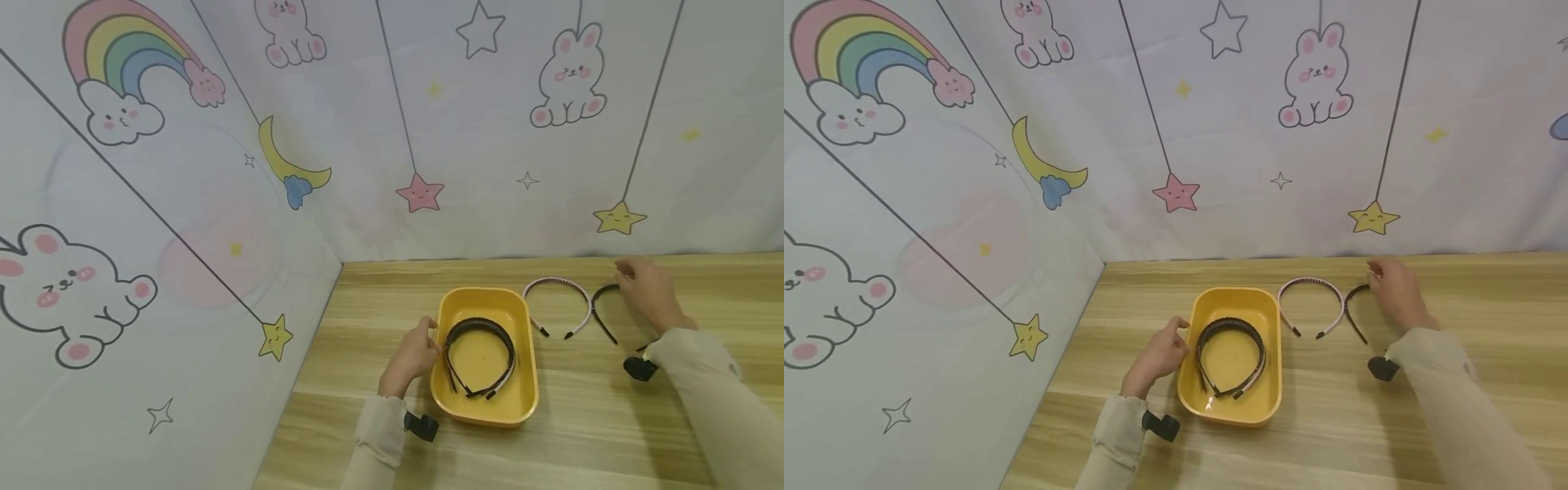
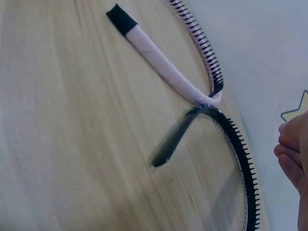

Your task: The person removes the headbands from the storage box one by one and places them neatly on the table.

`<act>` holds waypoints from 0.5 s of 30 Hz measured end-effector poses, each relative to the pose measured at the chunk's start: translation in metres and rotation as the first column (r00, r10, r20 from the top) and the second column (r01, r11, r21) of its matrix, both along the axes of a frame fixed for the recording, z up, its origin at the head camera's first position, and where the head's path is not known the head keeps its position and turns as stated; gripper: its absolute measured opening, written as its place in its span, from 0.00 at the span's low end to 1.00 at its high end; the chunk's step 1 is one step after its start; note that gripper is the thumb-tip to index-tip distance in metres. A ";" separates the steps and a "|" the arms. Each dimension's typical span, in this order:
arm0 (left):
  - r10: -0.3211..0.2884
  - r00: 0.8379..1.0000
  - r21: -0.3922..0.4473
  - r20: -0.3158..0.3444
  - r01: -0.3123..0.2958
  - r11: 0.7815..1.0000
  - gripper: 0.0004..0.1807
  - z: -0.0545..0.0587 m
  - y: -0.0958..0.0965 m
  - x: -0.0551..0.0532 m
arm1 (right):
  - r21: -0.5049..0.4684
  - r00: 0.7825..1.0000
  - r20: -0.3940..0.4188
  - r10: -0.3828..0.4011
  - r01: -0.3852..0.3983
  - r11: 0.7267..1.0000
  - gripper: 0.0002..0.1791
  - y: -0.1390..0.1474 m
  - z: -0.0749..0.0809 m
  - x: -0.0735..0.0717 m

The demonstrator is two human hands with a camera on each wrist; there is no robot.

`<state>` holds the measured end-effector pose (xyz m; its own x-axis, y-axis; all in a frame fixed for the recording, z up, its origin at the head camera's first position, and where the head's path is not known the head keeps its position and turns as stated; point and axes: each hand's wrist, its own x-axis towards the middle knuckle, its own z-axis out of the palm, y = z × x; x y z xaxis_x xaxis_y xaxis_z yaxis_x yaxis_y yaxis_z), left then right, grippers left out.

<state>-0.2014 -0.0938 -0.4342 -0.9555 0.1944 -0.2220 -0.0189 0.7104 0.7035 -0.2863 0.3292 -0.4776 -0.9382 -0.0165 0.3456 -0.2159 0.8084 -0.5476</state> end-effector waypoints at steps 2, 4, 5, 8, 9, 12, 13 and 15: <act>0.004 1.000 0.001 0.001 -0.004 1.000 0.23 0.000 0.000 0.000 | -0.007 1.000 -0.018 0.013 -0.013 1.000 0.17 -0.003 -0.003 0.001; 0.004 1.000 -0.003 0.002 -0.004 1.000 0.23 0.000 -0.001 0.000 | -0.017 0.999 -0.022 0.025 -0.025 1.000 0.17 -0.007 -0.005 0.003; 0.005 1.000 -0.004 -0.001 -0.005 1.000 0.23 -0.001 -0.001 0.000 | -0.021 0.999 -0.020 0.030 -0.031 0.999 0.17 -0.009 -0.007 0.004; 0.003 1.000 -0.003 -0.012 -0.003 1.000 0.23 -0.001 -0.001 0.000 | -0.035 0.999 0.003 0.040 -0.040 0.999 0.18 -0.015 -0.009 0.006; 0.002 1.000 -0.004 -0.014 -0.002 1.000 0.23 -0.001 -0.001 0.000 | -0.032 0.999 0.003 0.042 -0.042 0.999 0.18 -0.017 -0.010 0.006; -0.001 1.000 -0.006 -0.024 0.001 1.000 0.22 -0.001 0.000 0.000 | -0.039 0.999 -0.010 0.052 -0.052 0.998 0.18 -0.025 -0.008 0.007; -0.002 1.000 -0.010 -0.026 0.002 1.000 0.22 -0.001 -0.001 0.000 | -0.039 0.998 -0.018 0.058 -0.059 0.998 0.18 -0.028 -0.006 0.008; -0.003 0.999 -0.015 -0.032 0.002 1.000 0.22 -0.001 0.000 0.000 | -0.047 0.997 -0.027 0.068 -0.069 0.996 0.18 -0.035 -0.003 0.010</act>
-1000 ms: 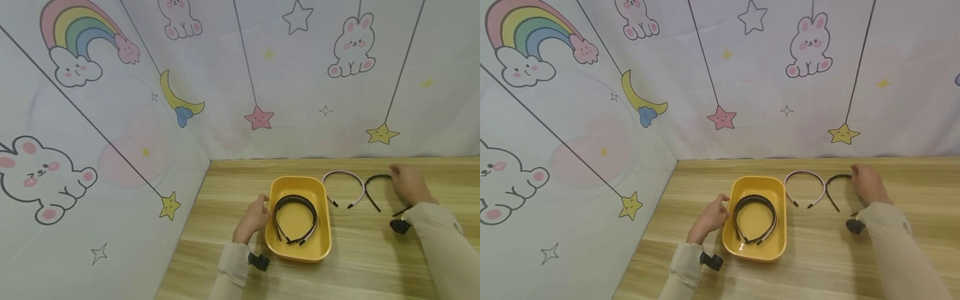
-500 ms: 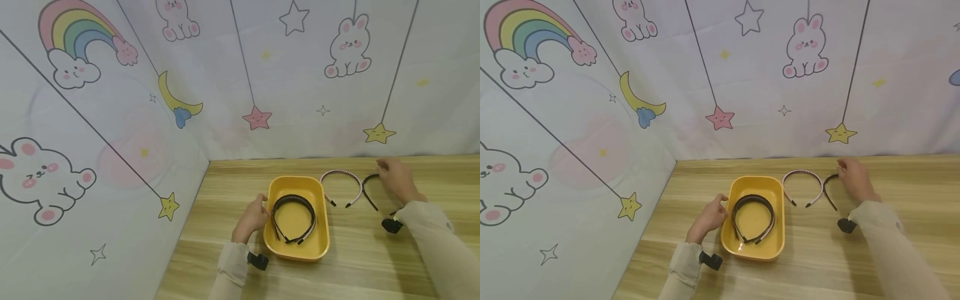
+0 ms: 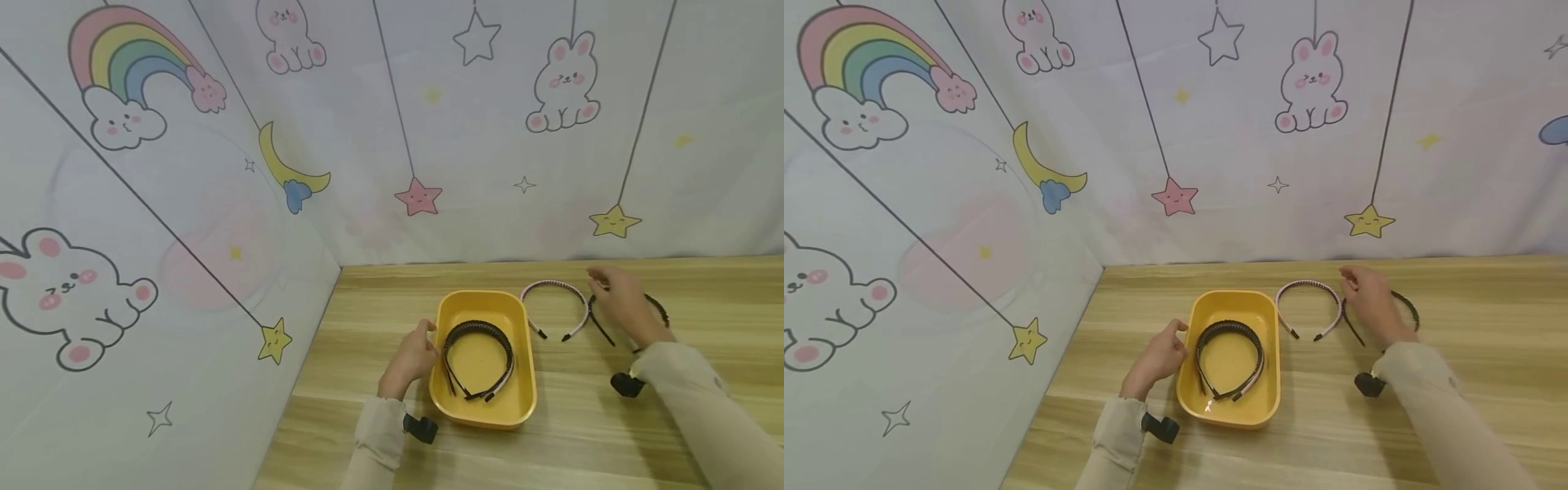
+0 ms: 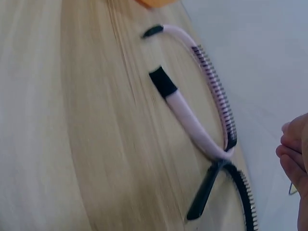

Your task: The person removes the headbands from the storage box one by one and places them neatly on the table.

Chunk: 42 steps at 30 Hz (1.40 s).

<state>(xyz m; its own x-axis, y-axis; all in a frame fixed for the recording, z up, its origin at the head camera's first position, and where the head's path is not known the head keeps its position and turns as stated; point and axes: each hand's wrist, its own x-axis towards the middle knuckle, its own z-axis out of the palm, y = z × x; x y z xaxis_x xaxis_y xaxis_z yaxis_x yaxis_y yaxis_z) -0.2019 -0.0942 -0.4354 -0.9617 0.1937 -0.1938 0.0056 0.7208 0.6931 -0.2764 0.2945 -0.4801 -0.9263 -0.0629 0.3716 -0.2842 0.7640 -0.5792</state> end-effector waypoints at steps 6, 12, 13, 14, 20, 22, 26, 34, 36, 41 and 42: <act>-0.001 1.000 -0.013 -0.014 0.001 1.000 0.22 -0.002 0.000 0.000 | -0.033 0.999 -0.021 0.032 -0.033 0.999 0.18 -0.021 0.008 0.007; -0.001 1.000 -0.013 -0.014 0.001 1.000 0.22 -0.002 -0.001 0.000 | -0.053 0.995 -0.080 0.057 -0.062 0.997 0.17 -0.038 0.012 0.009; -0.003 1.000 -0.014 -0.017 0.002 1.000 0.22 -0.002 -0.001 0.000 | -0.054 0.995 -0.083 0.063 -0.068 0.996 0.17 -0.040 0.013 0.009; -0.004 1.000 -0.016 -0.019 0.003 1.000 0.22 -0.002 -0.001 0.000 | -0.055 0.994 -0.089 0.070 -0.075 0.996 0.17 -0.042 0.014 0.010; -0.006 1.000 -0.023 -0.026 0.006 1.000 0.22 -0.003 -0.001 -0.001 | -0.054 0.979 -0.179 0.095 -0.106 0.993 0.15 -0.058 0.020 0.013; -0.007 1.000 -0.023 -0.026 0.006 1.000 0.22 -0.003 -0.001 -0.001 | -0.058 0.975 -0.195 0.105 -0.118 0.991 0.14 -0.063 0.022 0.014; -0.007 1.000 -0.024 -0.028 0.006 1.000 0.22 -0.003 0.000 0.000 | -0.060 0.968 -0.213 0.133 -0.148 0.987 0.14 -0.073 0.025 0.018; -0.006 1.000 -0.019 -0.025 0.005 1.000 0.22 -0.002 0.000 -0.001 | -0.063 0.962 -0.217 0.166 -0.183 0.981 0.15 -0.097 0.033 0.025; -0.005 1.000 -0.018 -0.022 0.005 1.000 0.22 -0.002 0.000 0.000 | -0.064 0.964 -0.205 0.171 -0.188 0.980 0.15 -0.103 0.035 0.026; -0.006 1.000 -0.006 -0.022 0.006 1.000 0.22 0.000 0.001 0.001 | -0.071 0.970 -0.148 0.190 -0.202 0.977 0.16 -0.116 0.036 0.031; -0.006 1.000 -0.004 -0.023 0.006 1.000 0.22 0.000 0.001 0.001 | -0.073 0.971 -0.138 0.196 -0.208 0.975 0.16 -0.118 0.035 0.031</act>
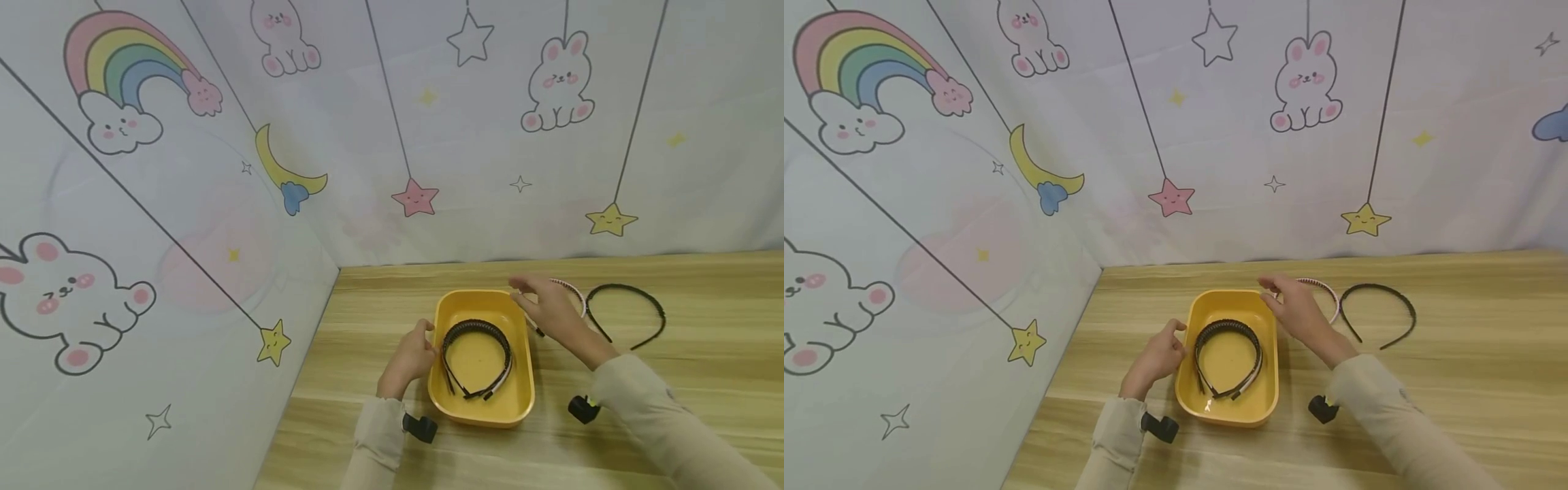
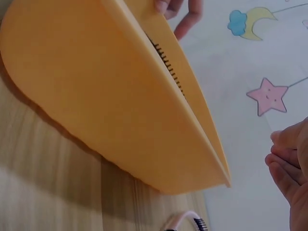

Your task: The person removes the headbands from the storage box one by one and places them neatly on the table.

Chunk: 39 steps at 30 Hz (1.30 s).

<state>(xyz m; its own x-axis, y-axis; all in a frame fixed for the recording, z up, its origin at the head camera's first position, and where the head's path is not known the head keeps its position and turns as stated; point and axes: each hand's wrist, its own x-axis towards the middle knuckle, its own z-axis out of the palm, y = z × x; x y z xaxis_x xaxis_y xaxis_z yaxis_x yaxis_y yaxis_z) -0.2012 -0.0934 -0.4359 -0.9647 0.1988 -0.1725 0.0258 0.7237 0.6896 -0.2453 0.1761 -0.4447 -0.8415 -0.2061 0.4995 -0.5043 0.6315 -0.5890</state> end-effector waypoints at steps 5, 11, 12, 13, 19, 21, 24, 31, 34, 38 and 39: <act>-0.002 1.000 -0.001 -0.008 0.002 1.000 0.22 0.000 0.000 0.000 | -0.008 0.999 0.021 0.045 -0.045 0.999 0.15 -0.012 -0.003 0.003; -0.002 1.000 -0.004 -0.012 0.002 1.000 0.22 -0.001 0.000 0.000 | -0.002 0.993 0.091 0.080 -0.080 0.997 0.17 -0.024 -0.005 0.006; -0.003 1.000 -0.005 -0.014 0.002 1.000 0.22 -0.001 0.000 0.000 | 0.000 0.991 0.106 0.082 -0.082 0.997 0.17 -0.026 -0.006 0.007; -0.002 1.000 -0.003 -0.014 0.002 1.000 0.22 -0.001 0.000 0.000 | -0.007 0.989 0.124 0.086 -0.086 0.996 0.18 -0.027 -0.006 0.007; -0.003 1.000 0.002 -0.020 0.003 1.000 0.22 -0.001 0.000 0.000 | -0.057 0.977 0.189 0.100 -0.091 0.994 0.16 -0.035 -0.007 0.007; -0.003 1.000 -0.002 -0.021 0.003 1.000 0.22 -0.001 0.000 0.000 | -0.065 0.974 0.201 0.105 -0.094 0.993 0.15 -0.037 -0.006 0.008; -0.002 1.000 -0.007 -0.023 0.002 1.000 0.22 -0.001 0.001 -0.001 | -0.066 0.967 0.234 0.104 -0.091 0.994 0.16 -0.040 -0.007 0.008; 0.000 1.000 -0.014 -0.024 0.000 1.000 0.22 -0.002 0.000 -0.002 | -0.097 0.931 0.348 0.112 -0.083 0.992 0.18 -0.046 -0.010 0.004; 0.001 1.000 -0.016 -0.020 -0.002 1.000 0.22 -0.002 0.000 -0.002 | -0.101 0.926 0.364 0.102 -0.070 0.992 0.19 -0.049 -0.013 0.004; 0.004 1.000 -0.014 -0.013 -0.004 1.000 0.22 -0.001 0.000 -0.001 | -0.092 0.918 0.390 0.076 -0.043 0.995 0.19 -0.054 -0.014 0.003; 0.004 1.000 -0.013 -0.010 -0.005 1.000 0.22 -0.001 0.000 -0.001 | -0.090 0.916 0.396 0.068 -0.035 0.995 0.19 -0.055 -0.014 0.003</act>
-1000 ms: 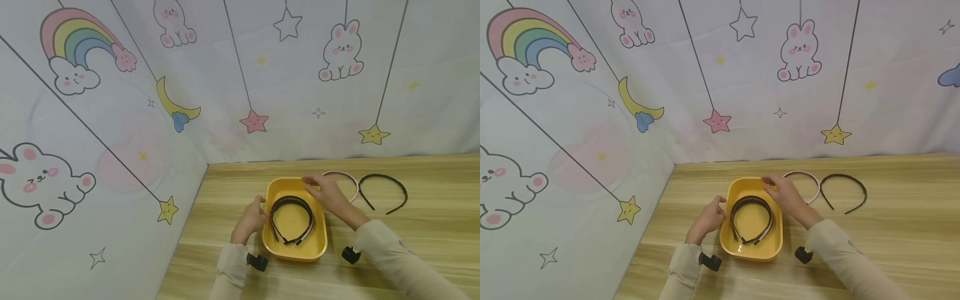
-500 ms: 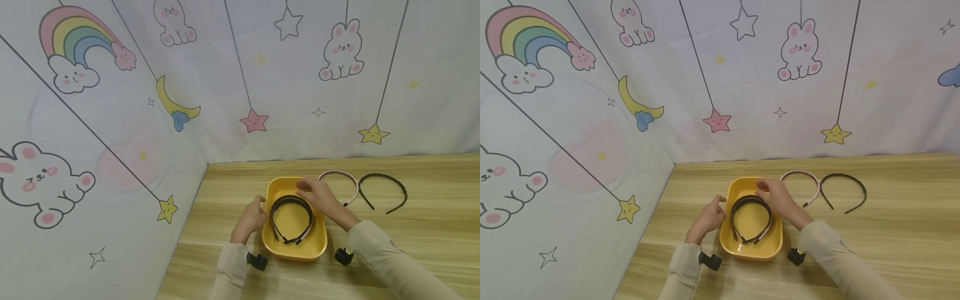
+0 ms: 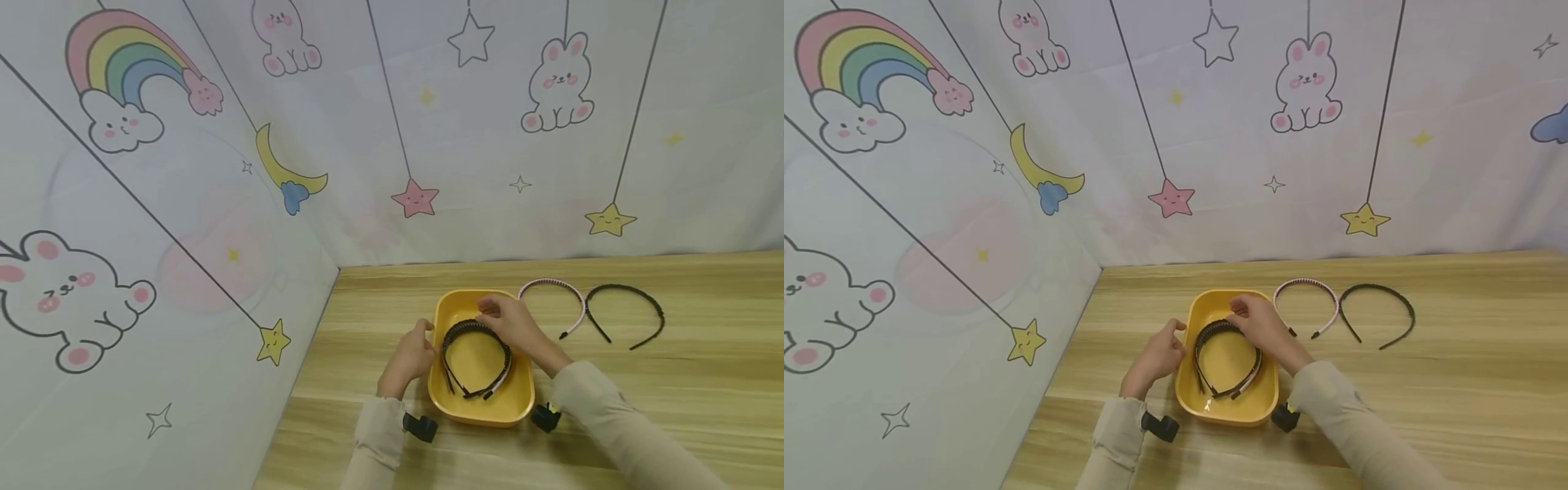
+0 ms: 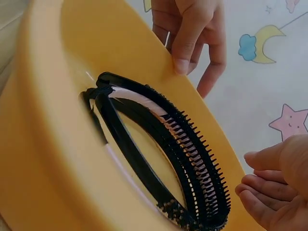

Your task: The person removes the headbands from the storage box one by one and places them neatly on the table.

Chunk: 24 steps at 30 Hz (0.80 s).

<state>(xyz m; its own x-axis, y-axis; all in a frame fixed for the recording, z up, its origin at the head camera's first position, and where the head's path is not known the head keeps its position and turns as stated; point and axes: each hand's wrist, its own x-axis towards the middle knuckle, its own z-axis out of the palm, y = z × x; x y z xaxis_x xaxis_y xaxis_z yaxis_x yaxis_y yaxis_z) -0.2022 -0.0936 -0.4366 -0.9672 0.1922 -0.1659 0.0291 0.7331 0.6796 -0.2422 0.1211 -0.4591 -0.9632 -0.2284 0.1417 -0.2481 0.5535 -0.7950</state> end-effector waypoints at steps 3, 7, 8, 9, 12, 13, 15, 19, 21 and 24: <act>0.003 1.000 0.004 0.007 -0.003 1.000 0.22 0.000 0.000 0.001 | 0.016 1.000 0.013 -0.020 0.020 1.000 0.19 -0.003 0.000 -0.001; 0.007 1.000 0.008 0.010 -0.007 1.000 0.22 0.000 0.000 0.001 | 0.031 0.999 0.020 -0.028 0.028 0.999 0.19 -0.005 0.001 -0.002; 0.007 1.000 0.009 0.011 -0.008 1.000 0.22 0.000 0.000 0.001 | 0.034 0.999 0.021 -0.028 0.027 0.999 0.19 -0.006 0.001 -0.002; 0.008 1.000 0.009 0.011 -0.008 1.000 0.22 0.001 0.000 0.001 | 0.035 0.999 0.023 -0.027 0.027 0.999 0.18 -0.006 0.001 -0.003; 0.007 1.000 0.009 0.010 -0.007 1.000 0.22 0.001 0.000 0.002 | 0.035 0.999 0.037 -0.032 0.030 0.999 0.18 -0.006 0.000 -0.003; 0.004 1.000 0.010 0.007 -0.004 1.000 0.22 0.001 -0.001 0.002 | 0.035 0.998 0.044 -0.033 0.031 0.999 0.18 -0.006 0.000 -0.003; 0.003 1.000 0.007 0.004 -0.003 1.000 0.21 0.000 -0.001 0.002 | 0.040 0.998 0.053 -0.034 0.032 0.999 0.19 -0.006 -0.001 -0.004; -0.001 1.000 0.008 0.000 0.001 1.000 0.22 0.000 -0.001 0.001 | 0.059 0.998 0.056 -0.031 0.027 0.998 0.18 -0.005 -0.003 -0.006; 0.000 1.000 0.008 0.002 0.000 1.000 0.22 0.000 -0.001 0.001 | 0.069 0.998 0.054 -0.032 0.028 0.997 0.17 -0.005 -0.003 -0.007; 0.001 1.000 0.010 0.003 -0.001 1.000 0.22 0.000 -0.001 0.000 | 0.088 0.999 0.041 -0.023 0.019 0.996 0.16 -0.004 -0.004 -0.009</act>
<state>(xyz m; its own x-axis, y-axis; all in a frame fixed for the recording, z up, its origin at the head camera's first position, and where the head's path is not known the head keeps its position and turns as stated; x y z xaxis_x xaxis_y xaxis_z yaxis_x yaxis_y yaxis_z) -0.2018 -0.0947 -0.4361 -0.9670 0.1924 -0.1671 0.0259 0.7265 0.6866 -0.2508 0.1171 -0.4631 -0.9726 -0.2175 0.0816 -0.2032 0.6261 -0.7528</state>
